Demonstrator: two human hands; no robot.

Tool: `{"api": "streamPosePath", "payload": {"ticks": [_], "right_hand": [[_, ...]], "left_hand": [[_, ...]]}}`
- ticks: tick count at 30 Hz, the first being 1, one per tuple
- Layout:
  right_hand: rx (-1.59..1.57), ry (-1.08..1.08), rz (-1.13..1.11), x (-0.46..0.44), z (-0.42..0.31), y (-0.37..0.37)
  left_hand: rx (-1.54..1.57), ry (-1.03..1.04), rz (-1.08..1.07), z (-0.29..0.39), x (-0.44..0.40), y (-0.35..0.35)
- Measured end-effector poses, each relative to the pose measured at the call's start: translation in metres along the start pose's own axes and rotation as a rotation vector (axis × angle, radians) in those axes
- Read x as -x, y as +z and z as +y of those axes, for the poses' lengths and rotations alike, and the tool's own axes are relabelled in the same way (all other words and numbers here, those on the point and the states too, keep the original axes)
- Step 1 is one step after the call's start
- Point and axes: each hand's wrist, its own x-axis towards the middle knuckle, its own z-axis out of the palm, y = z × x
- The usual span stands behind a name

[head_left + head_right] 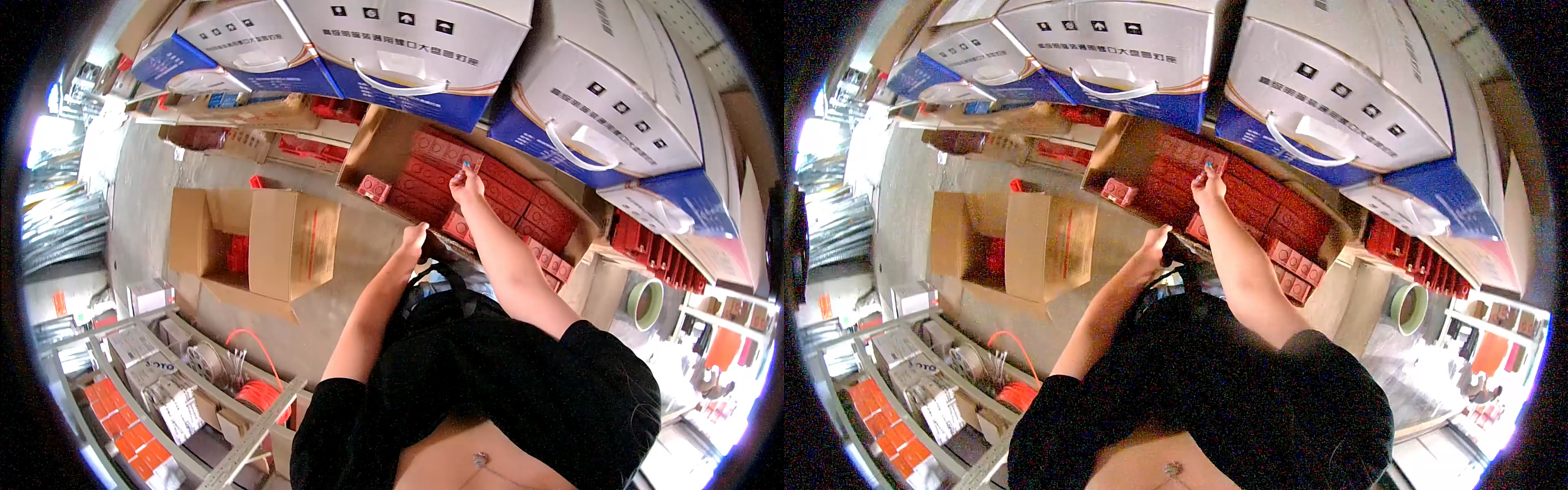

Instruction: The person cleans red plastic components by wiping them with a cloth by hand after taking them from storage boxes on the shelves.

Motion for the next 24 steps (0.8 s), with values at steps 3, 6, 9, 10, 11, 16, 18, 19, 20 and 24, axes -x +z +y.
{"api": "streamPosePath", "payload": {"ticks": [3,6,9,10,11,16,18,19,20,24], "right_hand": [[-0.012,0.031,0.047,0.031,-0.014,-0.009],[-0.076,-0.037,-0.005,0.053,-0.030,-0.031],[-0.072,-0.114,0.045,0.076,-0.045,-0.051],[-0.064,-0.137,0.076,0.082,-0.048,-0.056],[-0.057,-0.158,0.108,0.088,-0.052,-0.062],[-0.072,-0.244,0.182,0.105,-0.065,-0.100],[-0.086,-0.236,0.161,0.109,-0.068,-0.114],[-0.090,-0.228,0.150,0.107,-0.068,-0.121],[-0.052,-0.232,0.132,0.105,-0.068,-0.127],[0.085,-0.225,0.243,0.123,-0.070,-0.125]], "left_hand": [[0.008,-0.009,0.009,-0.010,-0.016,0.007],[0.142,-0.095,-0.052,0.012,0.003,0.000],[0.165,-0.079,-0.054,0.036,0.026,0.001],[0.190,-0.127,-0.069,0.044,0.035,0.001],[0.116,-0.087,-0.041,0.042,0.028,0.002],[0.199,-0.054,-0.057,0.051,0.029,0.008],[0.199,-0.096,-0.058,0.058,0.031,0.011],[0.200,-0.118,-0.054,0.062,0.035,0.011],[0.202,-0.140,-0.047,0.066,0.038,0.009],[0.290,-0.126,-0.144,0.066,0.035,0.005]]}}
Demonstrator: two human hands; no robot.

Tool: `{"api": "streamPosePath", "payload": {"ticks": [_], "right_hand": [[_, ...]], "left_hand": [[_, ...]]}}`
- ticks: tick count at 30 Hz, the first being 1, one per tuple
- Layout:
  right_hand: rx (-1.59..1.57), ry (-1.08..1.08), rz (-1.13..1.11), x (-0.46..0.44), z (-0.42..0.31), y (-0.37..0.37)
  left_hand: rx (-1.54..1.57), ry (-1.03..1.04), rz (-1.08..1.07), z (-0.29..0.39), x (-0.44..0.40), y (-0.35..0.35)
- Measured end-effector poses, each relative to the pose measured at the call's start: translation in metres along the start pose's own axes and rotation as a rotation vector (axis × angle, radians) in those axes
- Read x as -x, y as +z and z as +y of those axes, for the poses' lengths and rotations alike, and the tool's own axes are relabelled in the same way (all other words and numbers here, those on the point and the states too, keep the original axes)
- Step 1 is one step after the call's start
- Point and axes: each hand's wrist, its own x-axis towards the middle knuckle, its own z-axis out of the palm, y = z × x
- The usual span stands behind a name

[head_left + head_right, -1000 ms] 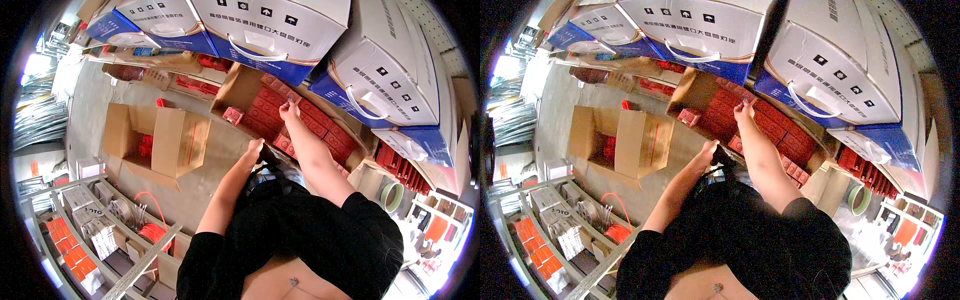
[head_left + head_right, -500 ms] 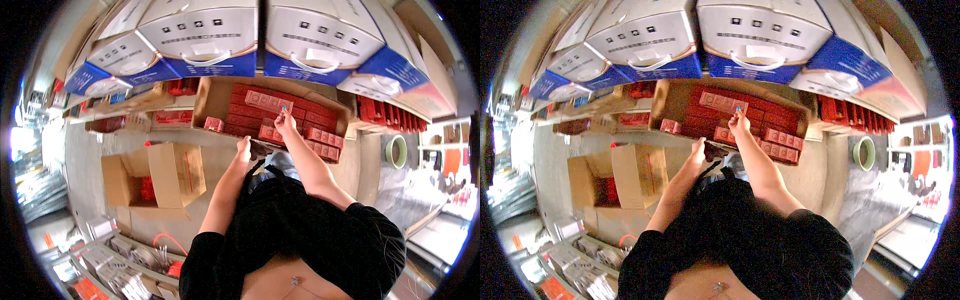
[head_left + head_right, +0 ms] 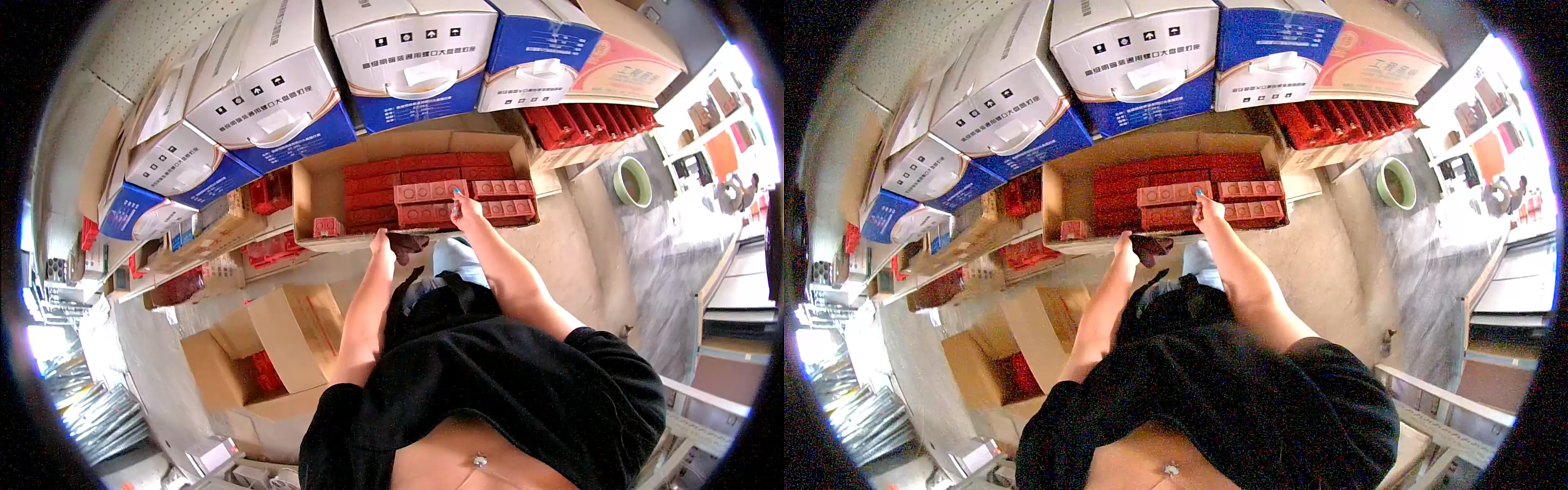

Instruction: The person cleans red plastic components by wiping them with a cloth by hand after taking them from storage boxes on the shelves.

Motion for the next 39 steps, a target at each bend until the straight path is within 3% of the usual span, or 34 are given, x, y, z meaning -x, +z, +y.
{"api": "streamPosePath", "payload": {"ticks": [4,7,8,12,17,20,23,27,32,39], "right_hand": [[0.053,-0.014,0.058,0.005,-0.003,0.003],[0.118,-0.029,0.144,0.009,-0.004,0.012],[0.149,-0.023,0.124,0.008,-0.005,0.015],[0.279,-0.007,0.060,0.001,-0.015,0.012],[0.112,0.070,0.071,-0.012,-0.013,0.016],[0.031,0.192,-0.016,-0.046,-0.013,0.005],[0.072,0.169,-0.021,-0.055,-0.013,0.010],[0.290,0.002,0.006,-0.024,-0.015,0.028],[0.287,-0.062,0.023,-0.027,-0.028,0.046],[0.286,-0.138,0.038,-0.038,-0.047,0.080]], "left_hand": [[0.069,-0.033,-0.104,-0.008,-0.017,-0.008],[-0.093,0.015,0.111,0.001,0.015,-0.001],[-0.052,0.081,0.044,0.001,0.024,-0.002],[-0.068,-0.020,-0.046,0.016,0.050,0.005],[0.029,-0.048,-0.155,0.028,0.067,0.009],[0.053,0.071,-0.256,0.025,0.042,0.005],[0.048,0.161,-0.243,0.021,0.015,0.001],[-0.062,0.138,-0.033,0.004,-0.050,0.000],[-0.145,-0.008,-0.018,0.039,0.035,0.030],[-0.055,0.010,0.097,0.041,0.027,0.062]]}}
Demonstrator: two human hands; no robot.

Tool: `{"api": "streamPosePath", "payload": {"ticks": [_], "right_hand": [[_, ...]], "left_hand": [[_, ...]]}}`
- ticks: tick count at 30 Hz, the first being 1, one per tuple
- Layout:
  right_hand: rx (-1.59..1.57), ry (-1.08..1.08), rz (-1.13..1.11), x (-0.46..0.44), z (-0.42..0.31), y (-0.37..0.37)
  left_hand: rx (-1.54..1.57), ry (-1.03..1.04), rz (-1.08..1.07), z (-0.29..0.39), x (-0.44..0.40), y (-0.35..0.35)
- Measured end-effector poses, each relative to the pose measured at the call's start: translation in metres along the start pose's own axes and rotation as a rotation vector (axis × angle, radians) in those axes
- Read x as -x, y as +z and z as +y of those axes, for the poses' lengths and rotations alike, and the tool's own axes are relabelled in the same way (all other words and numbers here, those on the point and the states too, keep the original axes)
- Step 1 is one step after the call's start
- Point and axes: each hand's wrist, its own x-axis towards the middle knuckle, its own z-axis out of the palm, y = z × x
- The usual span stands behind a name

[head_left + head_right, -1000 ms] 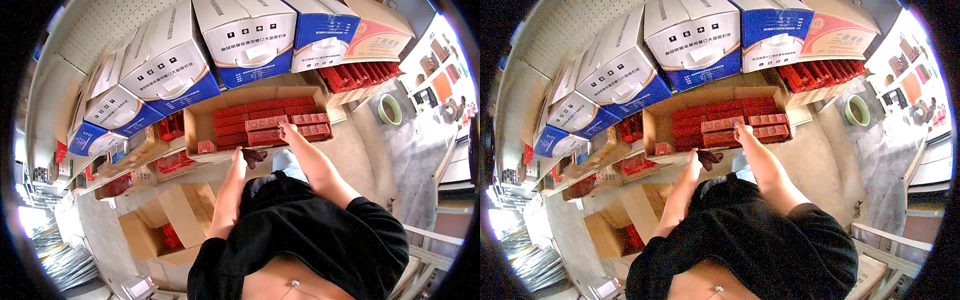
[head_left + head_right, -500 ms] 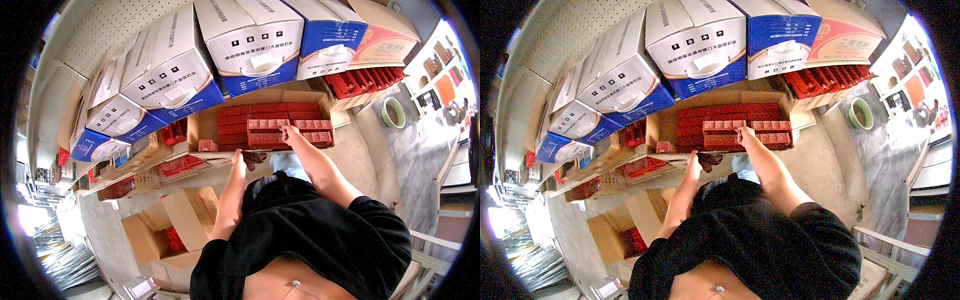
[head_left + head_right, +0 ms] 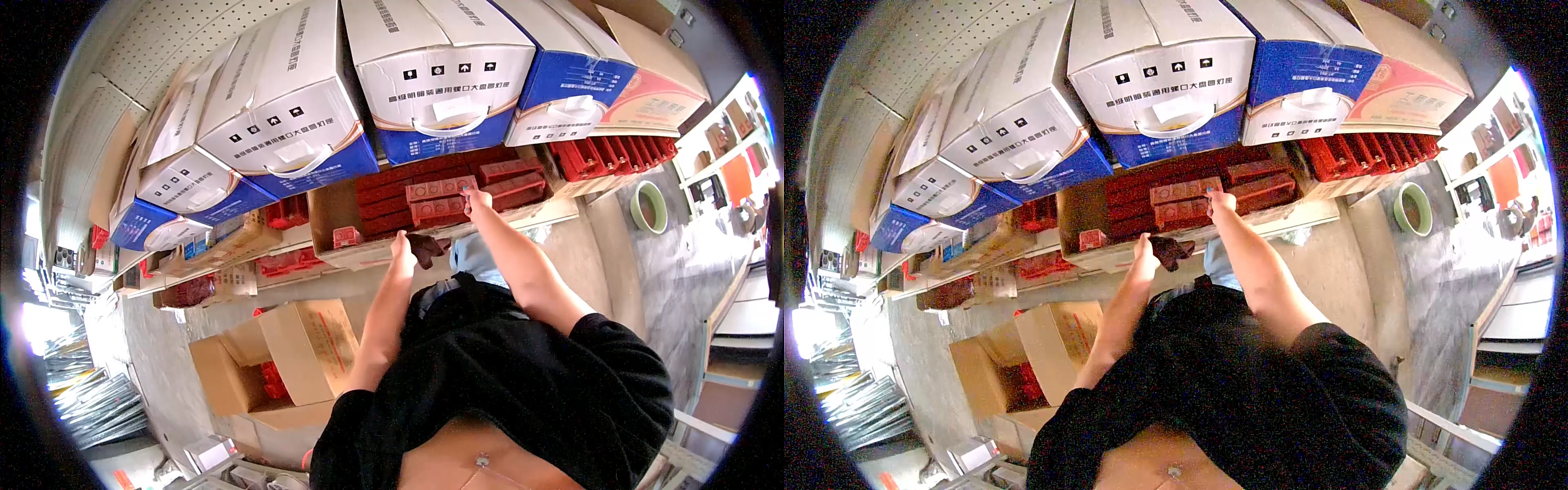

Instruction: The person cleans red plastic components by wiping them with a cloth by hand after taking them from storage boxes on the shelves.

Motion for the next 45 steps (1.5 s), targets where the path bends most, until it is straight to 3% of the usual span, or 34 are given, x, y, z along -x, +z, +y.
{"api": "streamPosePath", "payload": {"ticks": [3,6,8,13,16,17,20,22,27,35,41,45], "right_hand": [[0.041,-0.009,-0.005,-0.009,-0.013,0.009],[0.046,0.005,-0.011,-0.007,-0.018,0.011],[0.022,0.041,0.037,-0.007,-0.021,0.012],[-0.015,-0.008,-0.009,-0.005,-0.014,0.007],[-0.014,0.007,-0.084,-0.011,-0.009,0.006],[-0.034,-0.037,-0.163,-0.014,-0.005,0.008],[-0.103,-0.091,-0.206,0.014,-0.004,0.023],[-0.136,-0.076,-0.316,0.031,-0.002,0.033],[-0.086,-0.133,-0.344,0.066,0.022,0.052],[-0.029,-0.103,-0.436,0.083,0.060,0.073],[-0.112,0.026,-0.540,0.077,0.072,0.088],[-0.062,0.093,-0.580,0.071,0.080,0.100]], "left_hand": [[0.104,-0.057,-0.186,0.000,-0.022,0.009],[0.048,-0.036,-0.145,0.003,-0.025,0.016],[-0.101,0.022,0.002,0.003,-0.027,0.022],[-0.149,0.032,0.051,0.002,-0.015,0.016],[-0.108,0.095,-0.243,-0.001,-0.008,-0.004],[-0.021,0.057,-0.283,-0.005,-0.013,-0.007],[-0.090,0.218,-0.368,-0.018,-0.015,-0.028],[-0.087,0.249,-0.336,-0.027,-0.016,-0.039],[-0.116,0.357,-0.282,-0.035,0.000,-0.074],[0.013,0.357,-0.161,-0.036,-0.005,-0.124],[0.217,0.354,-0.194,-0.016,0.002,-0.122],[0.104,0.395,-0.135,0.007,0.007,-0.115]]}}
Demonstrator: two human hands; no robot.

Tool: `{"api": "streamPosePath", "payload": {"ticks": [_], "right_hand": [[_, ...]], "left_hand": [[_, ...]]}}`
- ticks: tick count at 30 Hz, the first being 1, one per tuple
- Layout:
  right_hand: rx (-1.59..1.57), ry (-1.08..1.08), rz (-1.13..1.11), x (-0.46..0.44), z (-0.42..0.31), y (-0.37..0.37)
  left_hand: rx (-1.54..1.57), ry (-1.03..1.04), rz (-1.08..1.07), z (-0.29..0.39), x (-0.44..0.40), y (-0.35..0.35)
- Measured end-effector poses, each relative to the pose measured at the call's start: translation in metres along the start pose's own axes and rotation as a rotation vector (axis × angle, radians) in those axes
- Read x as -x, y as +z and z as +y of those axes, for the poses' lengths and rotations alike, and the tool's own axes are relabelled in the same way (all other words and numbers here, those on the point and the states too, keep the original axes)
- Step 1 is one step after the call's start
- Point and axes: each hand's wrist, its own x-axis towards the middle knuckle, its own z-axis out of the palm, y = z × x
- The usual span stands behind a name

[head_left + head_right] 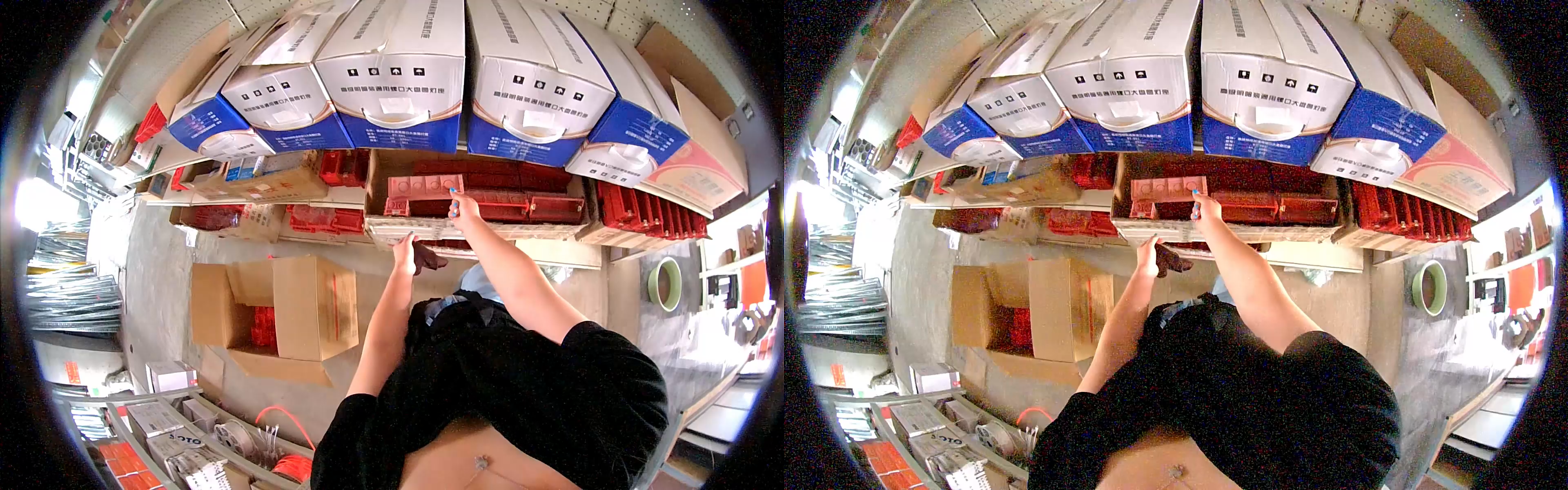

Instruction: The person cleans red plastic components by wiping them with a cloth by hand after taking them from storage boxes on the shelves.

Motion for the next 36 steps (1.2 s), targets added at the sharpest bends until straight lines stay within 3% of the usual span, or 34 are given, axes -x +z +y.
{"api": "streamPosePath", "payload": {"ticks": [3,4,7,10,13,15,16,25,27,30,33,35,36], "right_hand": [[0.039,0.009,0.008,0.003,-0.002,0.003],[0.031,0.002,-0.010,0.006,-0.003,0.000],[0.018,-0.032,-0.053,0.011,-0.006,-0.008],[0.033,-0.069,-0.049,0.017,0.000,-0.018],[0.040,-0.094,0.024,0.032,0.016,-0.025],[0.126,-0.127,0.036,0.050,0.026,-0.028],[0.229,-0.196,0.124,0.054,0.033,-0.028],[0.236,-0.319,0.073,0.110,0.070,-0.087],[0.529,-0.388,0.067,0.121,0.077,-0.105],[0.649,-0.299,-0.191,0.146,0.088,-0.126],[0.812,-0.104,-0.188,0.179,0.084,-0.125],[0.742,-0.178,-0.190,0.165,0.094,-0.144],[0.724,-0.180,-0.205,0.164,0.092,-0.151]], "left_hand": [[0.036,0.003,0.032,0.008,0.002,0.007],[0.203,-0.001,-0.017,0.012,0.005,0.011],[0.264,-0.014,-0.152,-0.001,-0.019,0.003],[0.044,0.090,-0.101,0.004,-0.005,0.016],[0.135,0.013,-0.239,0.016,0.013,0.032],[0.108,0.191,-0.173,0.025,0.044,0.049],[0.132,0.170,-0.184,0.027,0.057,0.053],[0.134,0.068,-0.244,-0.015,0.093,0.041],[0.195,0.030,-0.252,-0.029,0.099,0.040],[0.163,0.058,-0.333,-0.048,0.101,0.039],[0.074,0.091,-0.360,-0.050,0.116,0.042],[0.045,0.171,-0.328,-0.046,0.134,0.052],[0.069,0.103,-0.402,-0.055,0.125,0.051]]}}
